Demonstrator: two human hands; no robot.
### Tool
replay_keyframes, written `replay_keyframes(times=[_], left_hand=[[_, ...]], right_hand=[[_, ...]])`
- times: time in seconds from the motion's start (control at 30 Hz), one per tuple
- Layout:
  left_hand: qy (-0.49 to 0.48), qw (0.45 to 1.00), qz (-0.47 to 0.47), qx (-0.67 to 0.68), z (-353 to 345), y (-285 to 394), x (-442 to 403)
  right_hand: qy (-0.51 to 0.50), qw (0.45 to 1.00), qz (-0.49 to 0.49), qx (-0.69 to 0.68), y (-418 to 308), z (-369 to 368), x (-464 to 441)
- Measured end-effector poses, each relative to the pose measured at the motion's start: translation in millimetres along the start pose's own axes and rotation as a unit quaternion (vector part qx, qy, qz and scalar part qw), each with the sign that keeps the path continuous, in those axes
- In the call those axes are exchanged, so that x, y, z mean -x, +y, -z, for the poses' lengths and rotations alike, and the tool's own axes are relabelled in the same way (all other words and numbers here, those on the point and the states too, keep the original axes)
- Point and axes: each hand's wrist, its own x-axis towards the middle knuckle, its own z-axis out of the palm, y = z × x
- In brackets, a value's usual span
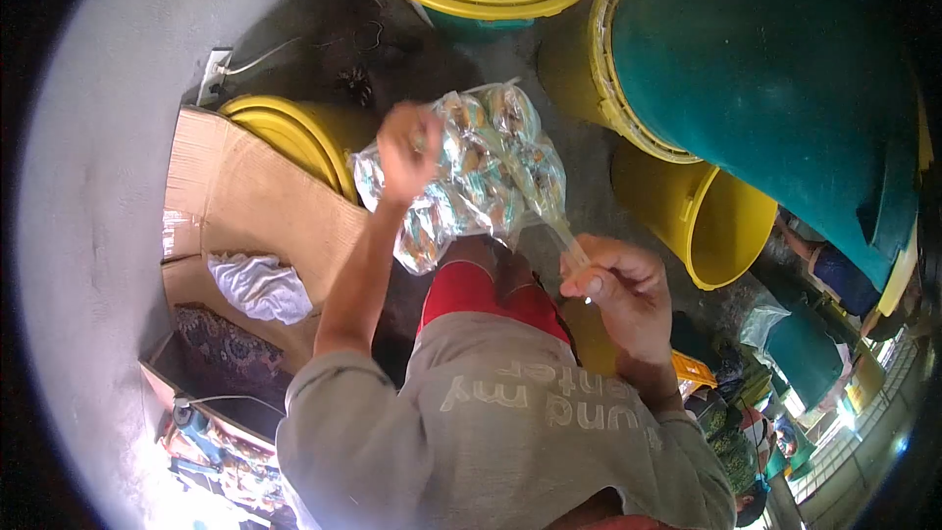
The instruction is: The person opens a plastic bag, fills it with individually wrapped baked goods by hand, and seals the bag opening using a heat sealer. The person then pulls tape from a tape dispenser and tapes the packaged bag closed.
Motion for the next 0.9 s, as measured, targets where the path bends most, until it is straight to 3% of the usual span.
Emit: replay_keyframes(times=[0.03, 0.07, 0.1, 0.13, 0.23, 0.3, 0.6, 0.8, 0.9], left_hand=[[-0.043, 0.999, 0.008, 0.016, -4, 12, 41], [-0.158, 0.984, -0.035, 0.08, -2, 27, 67], [-0.222, 0.973, -0.05, -0.034, -4, 63, 85], [-0.268, 0.952, -0.062, -0.136, -17, 56, 115], [-0.268, 0.924, -0.062, -0.265, -39, 29, 151], [-0.224, 0.89, -0.13, -0.375, -53, 3, 153], [-0.145, 0.909, -0.2, -0.335, -50, 20, 137], [-0.084, 0.965, -0.122, -0.218, -59, 9, 134], [-0.087, 0.968, -0.1, -0.213, -59, 6, 132]], right_hand=[[-0.004, 1.0, -0.012, -0.009, 1, 0, 1], [-0.009, 1.0, -0.022, -0.017, 1, 1, 3], [-0.014, 1.0, -0.019, -0.017, 4, 3, 5], [-0.028, 0.999, -0.007, -0.014, 8, 4, 8], [-0.043, 0.999, 0.005, 0.001, 21, 9, 20], [-0.04, 0.999, 0.003, 0.018, 32, 11, 35], [-0.02, 0.997, -0.052, 0.044, 129, 42, 97], [0.013, 0.988, -0.105, 0.115, 254, 79, 110], [0.047, 0.974, -0.184, 0.127, 315, 89, 96]])
